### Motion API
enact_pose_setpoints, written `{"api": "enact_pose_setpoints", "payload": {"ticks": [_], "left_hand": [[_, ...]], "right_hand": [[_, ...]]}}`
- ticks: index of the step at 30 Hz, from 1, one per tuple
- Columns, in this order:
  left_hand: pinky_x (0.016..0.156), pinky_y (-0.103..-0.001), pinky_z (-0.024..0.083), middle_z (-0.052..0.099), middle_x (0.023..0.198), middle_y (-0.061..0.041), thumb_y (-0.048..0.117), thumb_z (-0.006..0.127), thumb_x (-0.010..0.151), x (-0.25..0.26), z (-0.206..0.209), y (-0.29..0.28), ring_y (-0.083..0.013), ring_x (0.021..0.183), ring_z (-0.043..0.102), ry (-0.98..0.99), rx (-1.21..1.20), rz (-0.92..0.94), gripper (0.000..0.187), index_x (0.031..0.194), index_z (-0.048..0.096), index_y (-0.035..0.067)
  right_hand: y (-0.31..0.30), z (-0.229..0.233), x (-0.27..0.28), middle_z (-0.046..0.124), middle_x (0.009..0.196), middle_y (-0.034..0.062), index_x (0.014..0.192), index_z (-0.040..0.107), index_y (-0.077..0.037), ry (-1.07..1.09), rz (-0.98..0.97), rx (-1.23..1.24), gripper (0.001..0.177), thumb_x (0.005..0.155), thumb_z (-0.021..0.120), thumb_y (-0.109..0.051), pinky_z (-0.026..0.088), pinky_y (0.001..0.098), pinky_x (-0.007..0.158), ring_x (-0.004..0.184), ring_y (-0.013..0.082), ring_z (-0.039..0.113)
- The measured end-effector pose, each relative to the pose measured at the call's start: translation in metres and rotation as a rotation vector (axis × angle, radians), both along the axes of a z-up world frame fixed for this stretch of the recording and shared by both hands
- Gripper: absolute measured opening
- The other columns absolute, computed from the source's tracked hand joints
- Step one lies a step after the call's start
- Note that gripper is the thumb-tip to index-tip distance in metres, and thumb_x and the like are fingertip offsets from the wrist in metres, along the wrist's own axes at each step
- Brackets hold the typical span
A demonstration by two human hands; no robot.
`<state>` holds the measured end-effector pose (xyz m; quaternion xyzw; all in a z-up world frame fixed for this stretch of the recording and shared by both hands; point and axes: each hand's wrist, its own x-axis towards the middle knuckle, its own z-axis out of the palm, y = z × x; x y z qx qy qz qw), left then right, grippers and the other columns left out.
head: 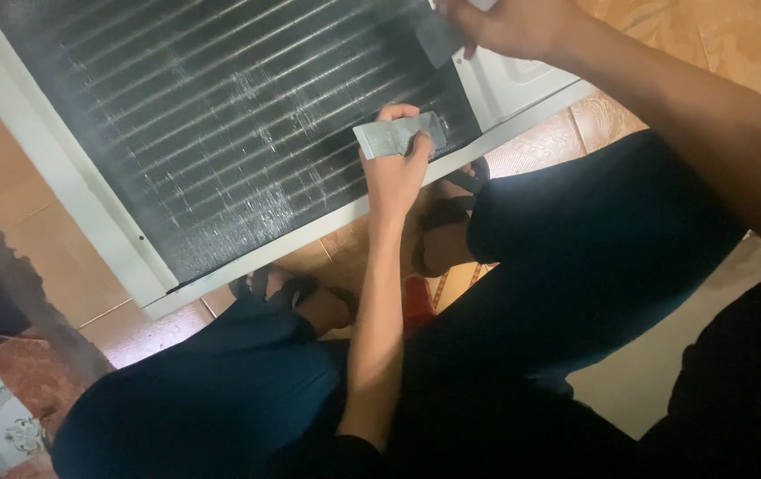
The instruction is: Using small metal plates to manually straighten the bent aluminum fins on an air conditioner condenser coil.
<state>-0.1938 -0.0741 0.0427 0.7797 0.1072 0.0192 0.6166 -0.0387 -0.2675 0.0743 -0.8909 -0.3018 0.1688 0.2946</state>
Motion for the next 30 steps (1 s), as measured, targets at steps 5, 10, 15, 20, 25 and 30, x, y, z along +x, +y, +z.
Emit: {"api": "enact_pose_setpoints", "payload": {"ticks": [5, 10, 15, 20, 25, 30], "left_hand": [[0.075, -0.033, 0.055, 0.07, 0.095, -0.008, 0.003, 0.062, 0.081, 0.0, 0.001, 0.001, -0.0193, 0.079, 0.065, 0.003, -0.03, -0.007, 0.028, 0.108, 0.063, 0.007], [0.064, -0.028, 0.057, 0.07, 0.09, -0.009, -0.001, 0.062, 0.084, 0.001, 0.005, 0.0, -0.0154, 0.068, 0.069, 0.029, -0.115, -0.022, 0.027, 0.111, 0.063, 0.004], [0.07, -0.03, 0.065, 0.067, 0.117, -0.019, 0.004, 0.059, 0.094, -0.003, 0.0, -0.001, -0.0208, 0.086, 0.072, 0.074, -0.313, 0.075, 0.031, 0.124, 0.054, 0.01], [0.055, -0.026, 0.056, 0.071, 0.097, -0.014, 0.007, 0.051, 0.1, 0.004, 0.008, 0.025, -0.014, 0.068, 0.066, 0.208, -0.337, 0.075, 0.026, 0.125, 0.059, 0.009], [0.059, -0.026, 0.058, 0.072, 0.094, -0.009, 0.003, 0.052, 0.097, 0.002, 0.029, 0.043, -0.0132, 0.067, 0.066, 0.233, -0.291, 0.046, 0.025, 0.119, 0.065, 0.005], [0.061, -0.026, 0.059, 0.074, 0.093, -0.008, 0.004, 0.055, 0.096, 0.0, 0.04, 0.05, -0.0124, 0.07, 0.067, 0.278, -0.201, -0.038, 0.028, 0.12, 0.068, 0.01]], "right_hand": [[0.01, 0.013, -0.012, 0.07, 0.113, 0.0161, 0.118, 0.066, -0.005, -0.022, 0.097, -0.038, 0.023, 0.099, 0.077, -0.011, 0.06, 0.0354, 0.06, 0.073, 0.031, 0.073], [0.012, 0.029, -0.014, 0.072, 0.103, 0.0159, 0.115, 0.074, -0.003, -0.025, 0.143, -0.125, 0.039, 0.082, 0.088, -0.018, 0.056, 0.0381, 0.065, 0.065, 0.0312, 0.067], [0.011, 0.04, -0.012, 0.065, 0.12, 0.0261, 0.117, 0.068, 0.008, 0.054, 0.201, 0.078, 0.039, 0.084, 0.085, -0.006, 0.064, 0.0418, 0.064, 0.077, 0.0385, 0.072], [0.01, 0.048, -0.01, 0.067, 0.108, 0.0233, 0.118, 0.062, 0.009, 0.139, 0.168, 0.024, 0.025, 0.099, 0.072, -0.002, 0.06, 0.0372, 0.053, 0.063, 0.0324, 0.072], [0.008, 0.063, -0.009, 0.067, 0.105, 0.0251, 0.119, 0.062, 0.011, 0.203, 0.204, 0.113, 0.024, 0.096, 0.068, 0.006, 0.062, 0.0375, 0.065, 0.075, 0.0341, 0.074], [0.007, 0.048, -0.017, 0.073, 0.103, 0.017, 0.116, 0.077, -0.003, 0.084, 0.205, -0.081, 0.037, 0.081, 0.087, -0.011, 0.055, 0.0371, 0.08, 0.075, 0.0312, 0.069]]}}
